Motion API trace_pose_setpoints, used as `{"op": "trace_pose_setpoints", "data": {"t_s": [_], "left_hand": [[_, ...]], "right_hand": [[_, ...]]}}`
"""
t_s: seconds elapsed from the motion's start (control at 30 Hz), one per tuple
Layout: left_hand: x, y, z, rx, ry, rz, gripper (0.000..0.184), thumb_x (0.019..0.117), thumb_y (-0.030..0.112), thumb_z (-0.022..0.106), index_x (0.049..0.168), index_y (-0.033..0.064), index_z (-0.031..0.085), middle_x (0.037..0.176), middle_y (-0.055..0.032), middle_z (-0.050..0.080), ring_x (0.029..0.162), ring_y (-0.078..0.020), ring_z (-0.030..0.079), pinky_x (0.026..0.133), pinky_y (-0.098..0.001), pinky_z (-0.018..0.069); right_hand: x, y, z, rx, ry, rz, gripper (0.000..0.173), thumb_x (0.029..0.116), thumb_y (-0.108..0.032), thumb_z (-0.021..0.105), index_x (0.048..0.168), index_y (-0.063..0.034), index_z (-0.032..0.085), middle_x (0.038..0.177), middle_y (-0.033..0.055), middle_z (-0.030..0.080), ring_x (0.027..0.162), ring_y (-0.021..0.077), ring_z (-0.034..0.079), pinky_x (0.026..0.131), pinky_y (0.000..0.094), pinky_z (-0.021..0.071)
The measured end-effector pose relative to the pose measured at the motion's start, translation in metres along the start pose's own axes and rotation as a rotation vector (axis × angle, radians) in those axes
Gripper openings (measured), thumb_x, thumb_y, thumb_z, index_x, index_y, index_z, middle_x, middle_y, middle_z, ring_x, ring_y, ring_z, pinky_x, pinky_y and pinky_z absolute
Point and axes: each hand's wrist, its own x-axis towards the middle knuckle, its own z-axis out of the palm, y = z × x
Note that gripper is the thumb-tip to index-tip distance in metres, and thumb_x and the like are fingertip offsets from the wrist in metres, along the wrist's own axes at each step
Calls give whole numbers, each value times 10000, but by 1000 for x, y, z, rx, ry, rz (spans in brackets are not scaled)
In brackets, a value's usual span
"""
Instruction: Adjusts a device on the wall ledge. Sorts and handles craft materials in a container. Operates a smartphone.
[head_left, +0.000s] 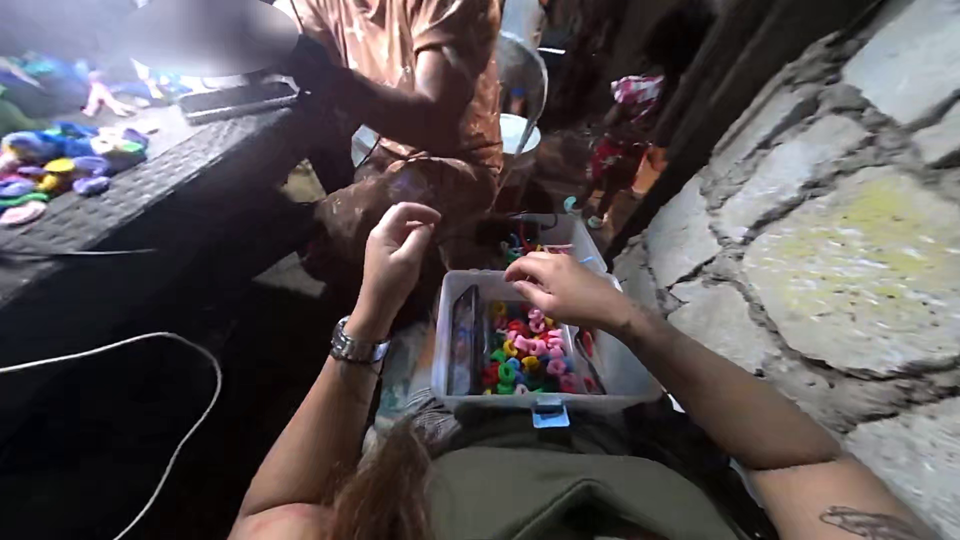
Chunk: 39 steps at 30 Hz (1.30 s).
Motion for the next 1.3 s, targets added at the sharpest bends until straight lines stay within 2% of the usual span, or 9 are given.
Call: {"op": "trace_pose_setpoints", "data": {"t_s": [0.13, 0.27, 0.43, 0.6, 0.7, 0.77, 0.87, 1.1, 1.3], "left_hand": [[-17, -26, 3, -38, 43, -127, 259, 1020, 99, 468, 1199, 4, 628, 1152, -111, 677, 949, -140, 661, 871, -367, 548], [-29, -35, 12, -100, 79, -190, 233, 1005, 85, 486, 1153, 6, 648, 1129, -90, 673, 972, -129, 653, 899, -356, 542], [-37, -43, 23, -148, 64, -231, 227, 1013, 78, 494, 1158, 9, 655, 1141, -89, 650, 975, -126, 640, 893, -340, 537], [-40, -39, 29, -165, 52, -227, 234, 1016, 84, 492, 1176, 17, 648, 1136, -85, 649, 963, -119, 646, 877, -321, 546], [-41, -41, 36, -197, 54, -257, 244, 1024, 91, 489, 1210, 22, 631, 1164, -91, 647, 973, -123, 643, 869, -330, 547], [-43, -43, 43, -217, 73, -278, 258, 1024, 99, 485, 1230, 29, 624, 1182, -94, 641, 980, -130, 636, 860, -340, 544], [-46, -40, 52, -150, 95, -280, 267, 1027, 61, 474, 1236, 34, 639, 1227, -119, 608, 1034, -159, 626, 886, -344, 542], [-46, -34, 55, 64, 31, -193, 289, 1019, 30, 473, 1262, 16, 630, 1320, -187, 554, 1161, -263, 588, 957, -411, 522], [-48, -35, 54, 68, 7, -235, 281, 1068, 104, 453, 1282, 32, 620, 1301, -169, 566, 1077, -226, 616, 917, -388, 529]], "right_hand": [[33, -11, 31, 210, -340, 367, 429, 1118, -308, 382, 1214, 20, 641, 1021, 157, 691, 852, 198, 662, 812, 385, 533], [38, -12, 62, 480, -435, 565, 409, 1100, -359, 449, 1209, 21, 551, 946, 135, 579, 744, 185, 603, 701, 358, 537], [36, -23, 70, 564, -342, 654, 264, 1084, -240, 482, 1139, 12, 537, 875, 98, 566, 681, 145, 620, 668, 305, 558], [29, -27, 60, 674, -237, 708, 214, 1094, -125, 403, 1189, 14, 535, 907, 98, 656, 687, 119, 660, 645, 264, 563], [33, -29, 54, 690, -337, 690, 373, 1112, -287, 398, 1286, 28, 496, 894, 121, 654, 663, 148, 655, 632, 295, 566], [35, -25, 66, 614, -378, 665, 472, 1077, -394, 492, 1273, 35, 513, 853, 115, 628, 671, 168, 634, 647, 339, 564], [34, -26, 80, 573, -339, 672, 433, 1030, -264, 590, 1353, 5, 485, 1030, 151, 611, 806, 197, 635, 723, 378, 557], [23, -26, 69, 787, -308, 716, 333, 1068, -168, 482, 1365, -25, 433, 941, 133, 642, 657, 168, 667, 591, 311, 582], [14, -10, 58, 988, -423, 756, 219, 1099, -134, 431, 1309, -76, 417, 911, 59, 631, 682, 110, 659, 607, 255, 576]]}}
